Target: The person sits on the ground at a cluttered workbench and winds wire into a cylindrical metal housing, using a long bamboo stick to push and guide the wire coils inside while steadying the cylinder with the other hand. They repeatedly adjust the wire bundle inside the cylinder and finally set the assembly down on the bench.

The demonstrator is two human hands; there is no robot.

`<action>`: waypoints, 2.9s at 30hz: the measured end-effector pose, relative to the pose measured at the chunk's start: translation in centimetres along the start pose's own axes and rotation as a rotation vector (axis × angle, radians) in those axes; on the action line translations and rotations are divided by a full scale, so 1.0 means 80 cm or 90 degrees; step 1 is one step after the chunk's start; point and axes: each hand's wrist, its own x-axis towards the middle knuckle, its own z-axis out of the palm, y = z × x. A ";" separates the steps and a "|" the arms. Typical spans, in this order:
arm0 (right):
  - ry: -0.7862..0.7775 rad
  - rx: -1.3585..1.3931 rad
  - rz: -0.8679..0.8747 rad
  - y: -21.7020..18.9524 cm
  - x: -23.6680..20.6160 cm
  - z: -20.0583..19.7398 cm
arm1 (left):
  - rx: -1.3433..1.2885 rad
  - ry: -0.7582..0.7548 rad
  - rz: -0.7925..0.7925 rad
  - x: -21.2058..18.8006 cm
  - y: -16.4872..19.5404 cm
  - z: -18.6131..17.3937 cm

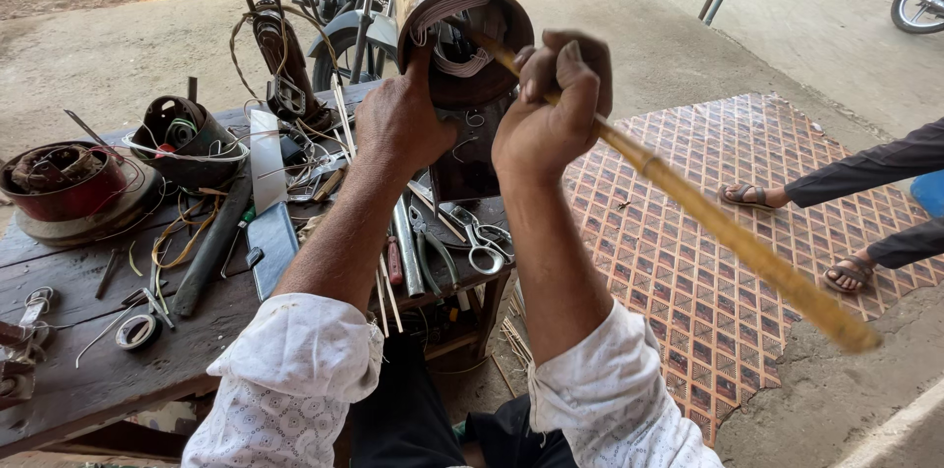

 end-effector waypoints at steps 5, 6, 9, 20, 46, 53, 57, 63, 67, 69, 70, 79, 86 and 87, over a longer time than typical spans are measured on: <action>-0.062 -0.007 -0.002 -0.049 -0.035 -0.014 | 0.038 -0.033 -0.019 -0.003 0.009 -0.010; -0.076 0.002 0.015 -0.061 -0.043 -0.019 | 0.038 -0.035 -0.032 -0.005 0.012 -0.012; -0.109 -0.016 -0.001 -0.074 -0.035 -0.026 | 0.044 -0.043 -0.053 -0.005 0.020 -0.016; -0.170 -0.012 -0.020 -0.060 -0.023 -0.025 | 0.027 0.043 -0.010 -0.002 0.018 -0.015; -0.121 -0.114 -0.005 0.041 0.026 0.010 | -0.041 0.054 0.037 -0.003 0.005 -0.013; -0.144 -0.039 -0.008 -0.048 -0.021 -0.013 | -0.044 0.061 0.035 -0.003 0.003 -0.009; -0.183 -0.056 -0.004 -0.056 -0.020 -0.009 | -0.038 0.059 0.040 0.000 0.003 -0.008; -0.190 -0.123 0.009 -0.059 -0.018 -0.001 | -0.034 0.049 0.069 -0.003 -0.004 -0.001; -0.152 -0.114 0.030 -0.048 -0.012 0.002 | -0.044 0.083 0.110 -0.003 -0.009 0.001; -0.143 -0.117 0.035 -0.036 -0.008 0.000 | -0.040 0.067 0.106 -0.001 -0.009 0.002; -0.130 -0.097 0.033 -0.027 -0.007 -0.001 | -0.035 0.052 0.089 0.000 -0.009 0.002; -0.124 -0.132 0.023 0.084 0.022 0.014 | -0.058 0.029 0.054 -0.008 -0.001 -0.006; -0.126 -0.056 0.001 0.000 0.003 -0.008 | -0.048 0.056 0.043 -0.006 0.005 -0.012; -0.137 -0.042 -0.017 -0.015 -0.010 -0.014 | -0.044 0.042 0.032 -0.007 0.005 -0.010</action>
